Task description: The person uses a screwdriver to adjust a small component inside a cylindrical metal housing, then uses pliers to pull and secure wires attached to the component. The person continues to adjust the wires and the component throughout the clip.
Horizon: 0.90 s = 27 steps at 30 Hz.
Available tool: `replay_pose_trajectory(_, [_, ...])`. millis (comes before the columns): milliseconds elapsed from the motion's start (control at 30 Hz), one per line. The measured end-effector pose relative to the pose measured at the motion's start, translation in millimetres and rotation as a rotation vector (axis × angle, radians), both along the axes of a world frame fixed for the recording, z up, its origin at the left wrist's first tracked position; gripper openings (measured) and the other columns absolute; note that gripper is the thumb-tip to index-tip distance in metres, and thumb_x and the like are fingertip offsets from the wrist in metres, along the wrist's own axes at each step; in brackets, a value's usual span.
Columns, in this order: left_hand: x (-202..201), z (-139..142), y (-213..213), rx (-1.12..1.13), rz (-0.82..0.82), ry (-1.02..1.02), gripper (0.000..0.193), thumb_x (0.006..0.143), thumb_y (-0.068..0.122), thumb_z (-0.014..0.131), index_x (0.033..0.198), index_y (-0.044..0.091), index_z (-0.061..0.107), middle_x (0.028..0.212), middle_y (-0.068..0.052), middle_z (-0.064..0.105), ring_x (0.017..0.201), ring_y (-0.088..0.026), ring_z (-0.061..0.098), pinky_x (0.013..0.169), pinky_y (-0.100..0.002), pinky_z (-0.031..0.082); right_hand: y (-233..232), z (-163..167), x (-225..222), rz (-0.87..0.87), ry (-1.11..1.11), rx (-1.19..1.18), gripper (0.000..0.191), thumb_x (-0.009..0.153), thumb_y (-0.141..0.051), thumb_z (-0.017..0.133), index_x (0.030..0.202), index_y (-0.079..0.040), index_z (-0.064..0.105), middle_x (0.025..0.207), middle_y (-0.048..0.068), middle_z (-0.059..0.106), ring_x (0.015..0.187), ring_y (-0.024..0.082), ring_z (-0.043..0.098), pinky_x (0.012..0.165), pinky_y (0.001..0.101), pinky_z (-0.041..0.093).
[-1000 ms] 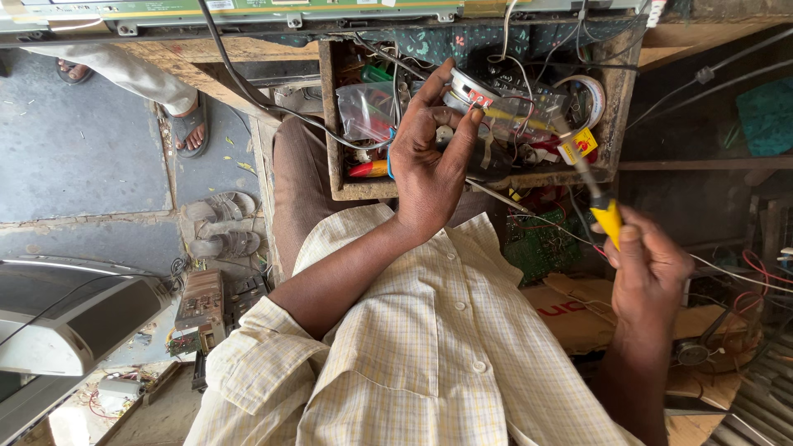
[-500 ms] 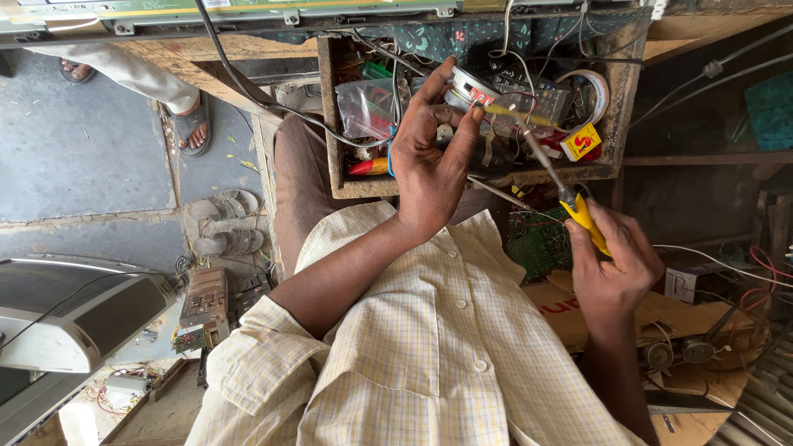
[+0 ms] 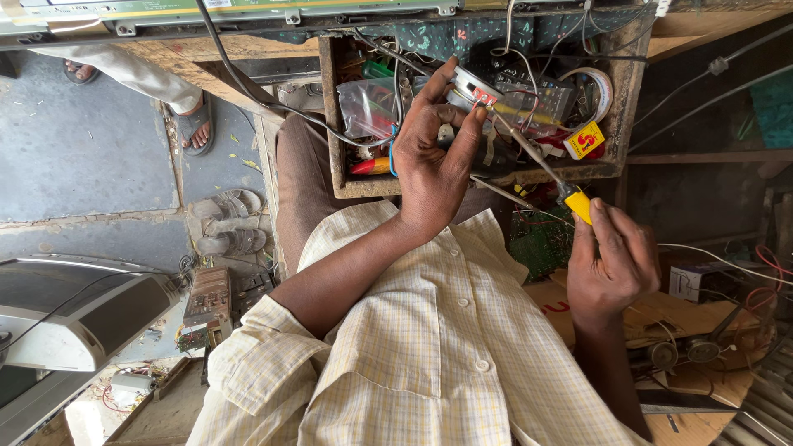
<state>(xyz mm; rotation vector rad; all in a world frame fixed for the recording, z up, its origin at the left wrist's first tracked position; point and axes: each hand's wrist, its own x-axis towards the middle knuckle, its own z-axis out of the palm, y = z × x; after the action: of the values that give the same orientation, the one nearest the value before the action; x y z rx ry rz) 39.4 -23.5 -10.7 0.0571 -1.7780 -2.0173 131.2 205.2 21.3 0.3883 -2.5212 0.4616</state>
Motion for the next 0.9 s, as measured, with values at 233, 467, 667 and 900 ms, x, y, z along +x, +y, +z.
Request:
replay_pose_trajectory(233, [1.1,0.2,-1.3,0.014,-0.001,0.001,0.014,0.101,0.004,0.073,0.091,0.001,0.063,0.155,-0.024,0.053,0.134,-0.028,0.061,0.112,-0.039,0.054,-2.2,-1.9,1.3,-0.016,0.009,0.011,0.035,0.098,0.01,0.089,0.13,0.001,0.076,0.12,0.012,0.074,0.104,0.022,0.069,0.079,0.0295,0.059])
replay_pose_trajectory(467, [-1.3,1.1,-1.5,0.018,0.008,0.005,0.016,0.101,0.004,0.073,0.089,0.001,0.063,0.154,-0.024,0.054,0.133,-0.027,0.062,0.113,-0.04,0.055,-2.5,-3.8,-1.9,-0.017,0.052,0.037,0.034,0.098,0.011,0.09,0.128,0.001,0.076,0.119,0.012,0.074,0.102,0.022,0.069,0.081,0.0316,0.059])
replay_pose_trajectory(667, [-1.0,1.1,-1.1,0.032,-0.004,-0.007,0.015,0.101,0.004,0.073,0.09,0.0,0.064,0.154,-0.024,0.054,0.134,-0.027,0.062,0.111,-0.039,0.054,-4.8,-2.5,-0.3,-0.005,0.078,0.04,0.033,0.101,0.013,0.088,0.13,0.003,0.075,0.122,0.015,0.073,0.107,0.024,0.07,0.082,0.0294,0.062])
replay_pose_trajectory(900, [0.9,-0.3,-2.5,-0.013,0.021,-0.01,0.016,0.1,0.006,0.075,0.088,0.001,0.065,0.152,-0.024,0.056,0.135,-0.027,0.061,0.115,-0.041,0.055,-7.7,-2.9,3.0,0.01,0.087,0.043,0.035,0.101,0.014,0.086,0.131,0.002,0.074,0.124,0.015,0.072,0.111,0.025,0.07,0.086,0.0309,0.063])
